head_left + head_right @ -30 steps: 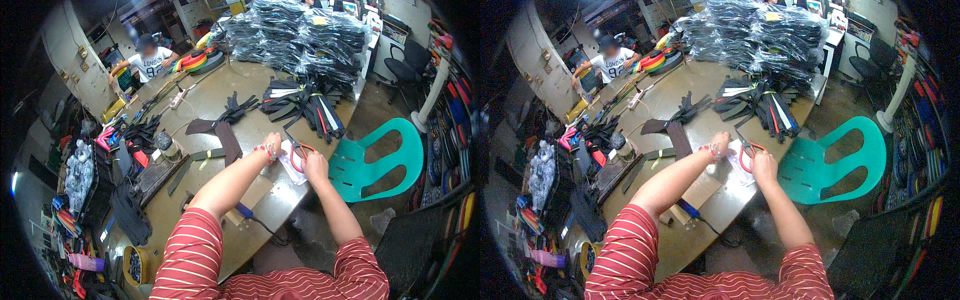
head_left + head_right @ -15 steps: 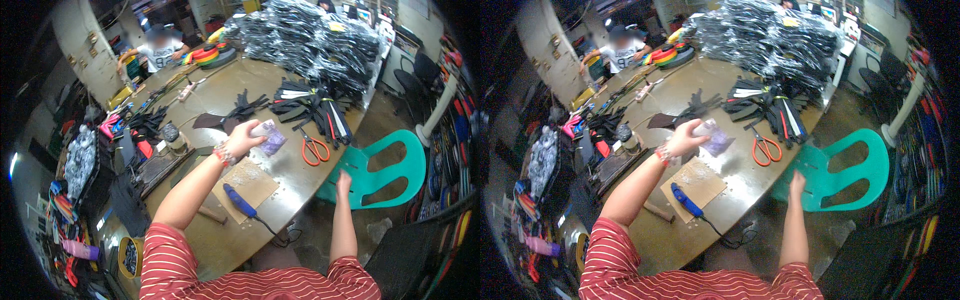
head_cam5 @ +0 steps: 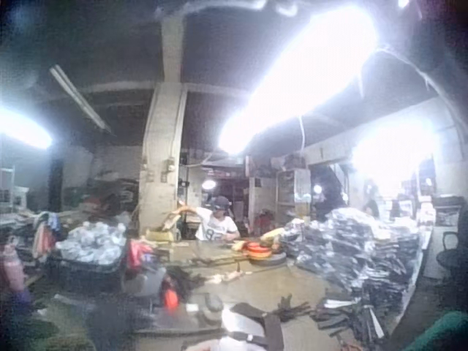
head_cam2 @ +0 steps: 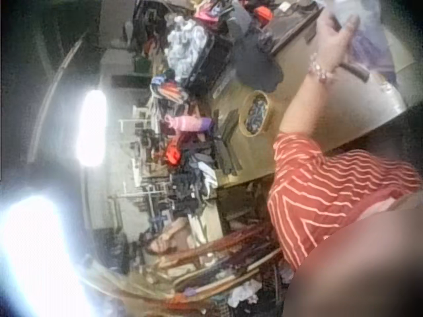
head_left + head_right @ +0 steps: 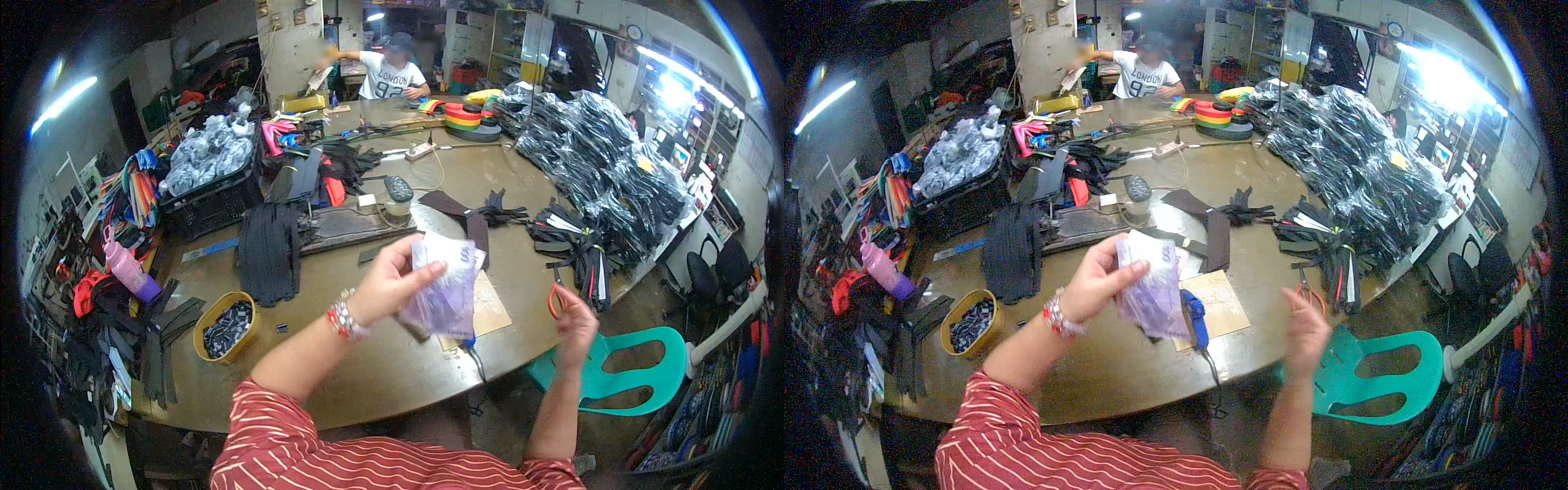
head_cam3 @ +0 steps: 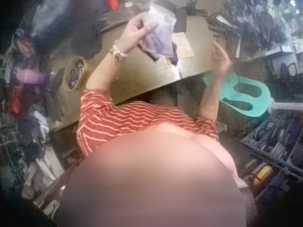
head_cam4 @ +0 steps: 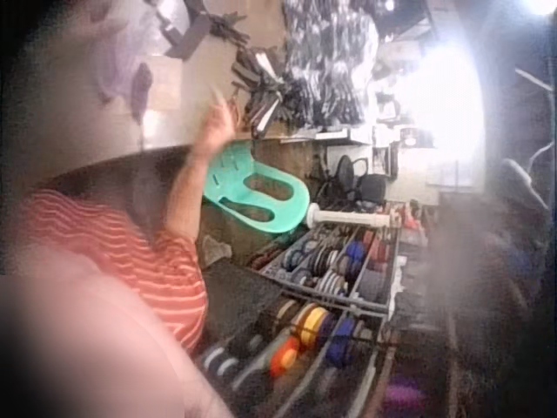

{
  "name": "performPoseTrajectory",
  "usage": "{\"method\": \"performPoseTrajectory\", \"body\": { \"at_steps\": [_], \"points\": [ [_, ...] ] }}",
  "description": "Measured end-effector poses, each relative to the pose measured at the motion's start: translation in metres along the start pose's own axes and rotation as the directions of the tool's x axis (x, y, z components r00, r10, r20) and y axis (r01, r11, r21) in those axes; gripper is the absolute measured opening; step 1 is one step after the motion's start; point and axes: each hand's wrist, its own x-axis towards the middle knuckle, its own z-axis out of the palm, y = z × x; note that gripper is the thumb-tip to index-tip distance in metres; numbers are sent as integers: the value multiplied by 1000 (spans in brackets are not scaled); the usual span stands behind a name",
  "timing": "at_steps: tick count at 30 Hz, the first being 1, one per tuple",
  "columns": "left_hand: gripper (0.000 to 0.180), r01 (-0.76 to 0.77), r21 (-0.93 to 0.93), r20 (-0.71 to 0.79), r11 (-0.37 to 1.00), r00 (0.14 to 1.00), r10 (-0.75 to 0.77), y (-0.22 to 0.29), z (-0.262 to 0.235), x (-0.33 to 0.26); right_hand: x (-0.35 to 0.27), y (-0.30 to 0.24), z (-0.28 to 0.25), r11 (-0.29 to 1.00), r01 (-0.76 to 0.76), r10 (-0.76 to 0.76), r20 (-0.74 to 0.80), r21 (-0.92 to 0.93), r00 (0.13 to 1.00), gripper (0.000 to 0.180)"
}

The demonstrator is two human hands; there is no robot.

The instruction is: The person retrieves a wallet and coins from a pink bag, then places them in a drawer. They then pick up black leather strips, measure them with a tape measure, and use a hot glue gun to attach a metal buckle to a strip. The person continues to handle and measure additional leather pieces.

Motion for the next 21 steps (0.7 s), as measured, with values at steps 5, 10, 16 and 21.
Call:
{"method": "performPoseTrajectory", "body": {
  "at_steps": [5,10,16,21],
  "points": [
    [34,-235,38,-235,971,943,237,21,8,-58,-19,-102,167,871,486,-407,457,-65,791,33],
    [30,-216,44,-380,975,899,216,35,-44,-106,-48,-116,238,975,7,-85,343,224,936,22],
    [18,-232,74,-507,970,829,237,30,-83,-139,-76,-110,290,896,-154,10,328,417,945,25],
    [37,-169,152,-398,974,891,217,32,-88,-163,-95,-111,327,959,17,-117,341,282,933,23]
  ]
}}
